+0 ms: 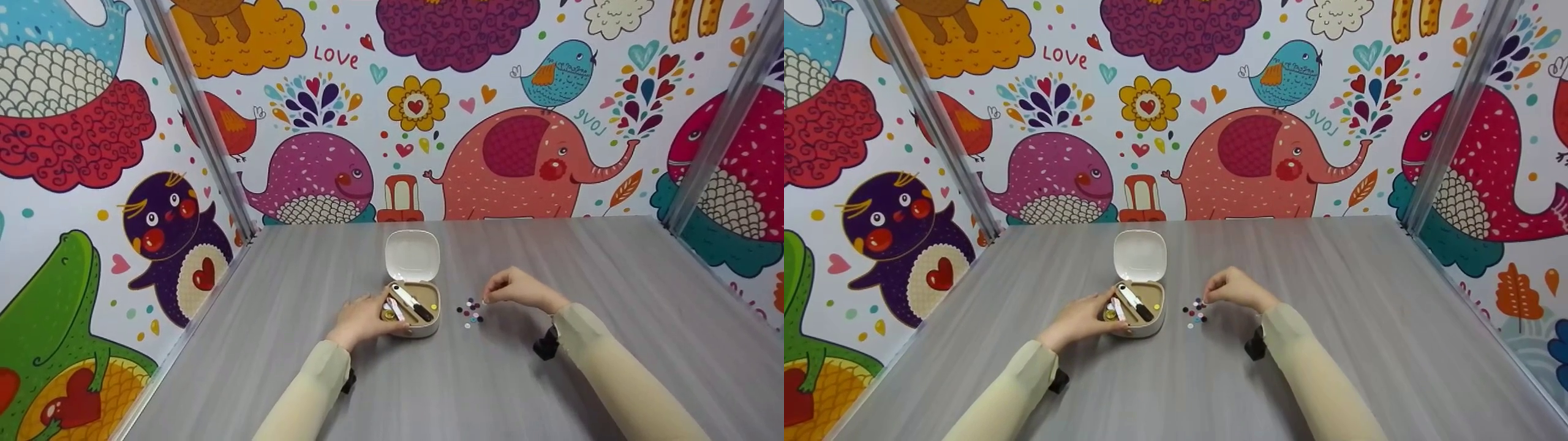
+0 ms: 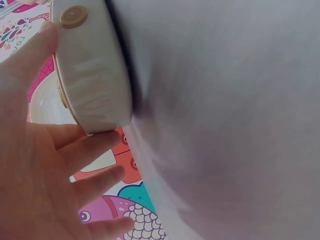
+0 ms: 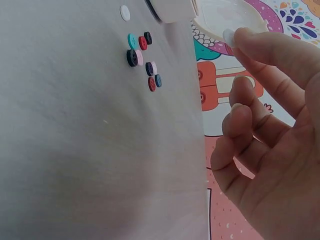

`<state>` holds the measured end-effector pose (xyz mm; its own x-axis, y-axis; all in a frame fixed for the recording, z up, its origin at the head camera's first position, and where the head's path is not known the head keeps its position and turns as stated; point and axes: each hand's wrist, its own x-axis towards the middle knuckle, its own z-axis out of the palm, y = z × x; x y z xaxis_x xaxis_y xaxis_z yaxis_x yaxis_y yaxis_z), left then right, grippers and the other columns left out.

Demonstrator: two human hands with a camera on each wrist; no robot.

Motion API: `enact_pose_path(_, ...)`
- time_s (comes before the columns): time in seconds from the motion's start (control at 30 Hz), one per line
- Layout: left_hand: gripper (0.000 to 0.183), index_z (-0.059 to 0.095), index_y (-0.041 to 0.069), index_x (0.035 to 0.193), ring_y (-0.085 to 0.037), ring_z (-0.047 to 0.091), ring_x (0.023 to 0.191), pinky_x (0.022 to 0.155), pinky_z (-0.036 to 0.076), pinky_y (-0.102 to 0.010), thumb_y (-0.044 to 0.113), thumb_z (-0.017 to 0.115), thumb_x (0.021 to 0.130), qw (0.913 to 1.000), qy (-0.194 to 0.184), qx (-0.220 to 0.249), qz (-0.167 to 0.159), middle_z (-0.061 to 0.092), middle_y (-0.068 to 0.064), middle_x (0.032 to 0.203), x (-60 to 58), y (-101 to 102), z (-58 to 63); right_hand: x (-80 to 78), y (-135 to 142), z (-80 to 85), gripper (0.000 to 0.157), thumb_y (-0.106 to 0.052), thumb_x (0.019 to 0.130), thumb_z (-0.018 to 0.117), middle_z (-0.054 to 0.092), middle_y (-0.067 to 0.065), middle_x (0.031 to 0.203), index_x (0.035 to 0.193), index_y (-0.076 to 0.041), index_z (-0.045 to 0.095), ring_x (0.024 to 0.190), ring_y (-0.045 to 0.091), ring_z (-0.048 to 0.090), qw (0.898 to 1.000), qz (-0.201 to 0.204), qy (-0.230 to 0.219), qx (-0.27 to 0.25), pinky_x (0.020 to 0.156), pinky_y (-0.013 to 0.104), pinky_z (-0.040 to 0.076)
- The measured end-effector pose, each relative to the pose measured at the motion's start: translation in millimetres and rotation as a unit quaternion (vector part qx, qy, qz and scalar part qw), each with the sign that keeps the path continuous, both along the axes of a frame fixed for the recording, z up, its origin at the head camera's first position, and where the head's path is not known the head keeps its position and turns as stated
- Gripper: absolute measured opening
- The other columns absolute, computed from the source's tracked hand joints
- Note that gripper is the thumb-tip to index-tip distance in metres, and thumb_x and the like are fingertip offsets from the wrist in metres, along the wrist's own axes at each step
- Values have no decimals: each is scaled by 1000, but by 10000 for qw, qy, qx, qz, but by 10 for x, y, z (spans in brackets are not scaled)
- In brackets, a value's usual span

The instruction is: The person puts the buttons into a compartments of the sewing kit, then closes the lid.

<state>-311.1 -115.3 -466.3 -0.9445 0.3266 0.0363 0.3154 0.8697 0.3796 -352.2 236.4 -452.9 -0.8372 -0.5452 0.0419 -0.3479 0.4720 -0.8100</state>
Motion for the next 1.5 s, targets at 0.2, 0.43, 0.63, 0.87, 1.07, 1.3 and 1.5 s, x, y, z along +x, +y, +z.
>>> enact_pose_path(0.2, 98, 38, 12, 150, -40, 45, 129, 103, 28, -64, 68, 67, 76, 10000, 43, -40, 11, 54, -15, 137, -5, -5, -2, -33, -67, -56, 12, -15, 88, 70, 70, 3, 84, 88, -4, 74, 79, 16, 60, 10000, -3, 4, -19, 76, 33, 49)
enact_pose_path(0.43, 98, 38, 11, 150, -40, 45, 128, 103, 28, -65, 68, 66, 76, 10000, 44, -10, 18, 55, -14, 137, -1, 1, 3, -55, -168, -86, 11, -11, 87, 69, 70, 4, 81, 86, -2, 74, 76, 15, 60, 10000, -37, 50, -76, 73, 31, 51)
enact_pose_path(0.63, 97, 38, 12, 150, -40, 42, 131, 105, 25, -65, 69, 65, 76, 10000, -1, -26, 45, 55, -14, 137, -11, 0, -2, -80, -247, -81, 10, -13, 86, 69, 69, 5, 78, 83, -5, 74, 75, 20, 62, 9999, -4, 161, -63, 70, 29, 50)
enact_pose_path(0.87, 99, 38, 11, 149, -41, 41, 131, 105, 25, -64, 69, 66, 75, 10000, 14, 29, 50, 54, -16, 137, -19, -3, -11, -114, -342, -72, 9, -14, 86, 71, 69, 11, 78, 83, -6, 73, 78, 36, 63, 9998, 62, -11, -206, 72, 36, 52)
enact_pose_path(1.07, 99, 37, 10, 150, -42, 41, 132, 106, 24, -64, 69, 67, 75, 10000, 3, 16, 54, 52, -17, 139, -10, -8, -15, -136, -418, -75, 11, -14, 86, 71, 67, 6, 75, 83, -4, 73, 72, 25, 59, 9997, 94, -23, -216, 69, 38, 50)
enact_pose_path(1.3, 99, 38, 12, 150, -40, 44, 130, 103, 29, -64, 70, 65, 74, 9999, 43, -105, 89, 55, -16, 136, -11, -2, -3, -149, -491, -55, 10, -14, 85, 73, 67, -1, 74, 82, -4, 74, 70, 18, 57, 9998, -5, -76, -198, 71, 38, 51)
enact_pose_path(1.5, 98, 37, 13, 150, -40, 43, 131, 104, 28, -64, 70, 65, 75, 9998, 7, -145, 103, 55, -16, 136, -14, 3, -14, -137, -538, -24, 12, -15, 85, 73, 68, 3, 77, 85, -3, 74, 72, 18, 58, 9997, -2, -73, -212, 73, 39, 52)
